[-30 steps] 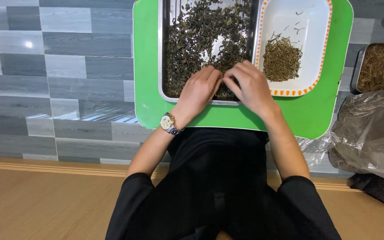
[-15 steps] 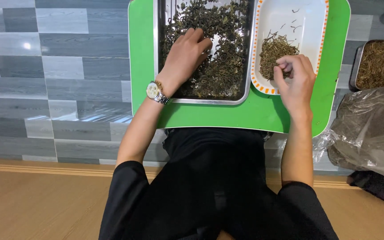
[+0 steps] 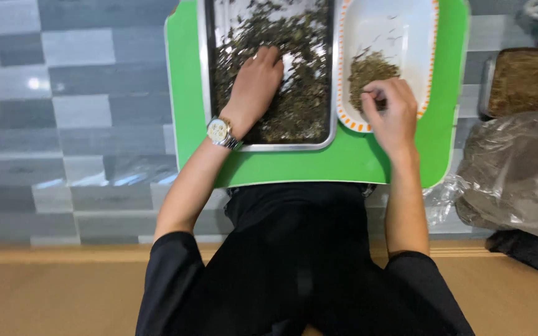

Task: The person sits and sorts dried herbs by hand, picking through a metal tray and transferring selected pieces into a white rectangular dish. The hands repeatedly sift through the pile, separating specific items and moving them to the side dish.

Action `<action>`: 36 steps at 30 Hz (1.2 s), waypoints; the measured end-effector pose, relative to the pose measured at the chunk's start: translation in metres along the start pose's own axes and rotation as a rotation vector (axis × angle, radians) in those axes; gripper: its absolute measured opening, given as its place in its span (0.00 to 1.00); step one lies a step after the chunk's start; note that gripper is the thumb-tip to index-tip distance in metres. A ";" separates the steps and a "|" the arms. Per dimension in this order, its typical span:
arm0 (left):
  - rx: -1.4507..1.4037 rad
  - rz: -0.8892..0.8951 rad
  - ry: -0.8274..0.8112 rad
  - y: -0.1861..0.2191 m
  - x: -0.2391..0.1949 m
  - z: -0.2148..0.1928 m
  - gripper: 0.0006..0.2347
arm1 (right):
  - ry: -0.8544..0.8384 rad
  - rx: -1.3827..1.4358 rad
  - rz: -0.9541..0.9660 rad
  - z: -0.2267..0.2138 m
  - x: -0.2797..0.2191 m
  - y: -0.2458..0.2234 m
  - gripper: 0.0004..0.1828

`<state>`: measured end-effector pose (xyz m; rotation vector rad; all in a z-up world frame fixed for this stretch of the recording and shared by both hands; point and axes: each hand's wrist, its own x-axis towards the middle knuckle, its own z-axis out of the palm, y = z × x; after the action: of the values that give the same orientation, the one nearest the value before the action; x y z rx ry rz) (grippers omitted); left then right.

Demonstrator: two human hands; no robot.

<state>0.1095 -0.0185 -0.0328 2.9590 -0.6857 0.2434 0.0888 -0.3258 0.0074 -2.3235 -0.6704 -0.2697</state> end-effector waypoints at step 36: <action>0.140 -0.061 -0.074 0.014 -0.013 0.001 0.05 | 0.019 0.113 -0.085 0.019 0.008 -0.027 0.05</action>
<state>0.0919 -0.0259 -0.0349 3.1305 -0.6097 0.1848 0.0816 -0.2926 0.0116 -2.1855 -0.7569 -0.2846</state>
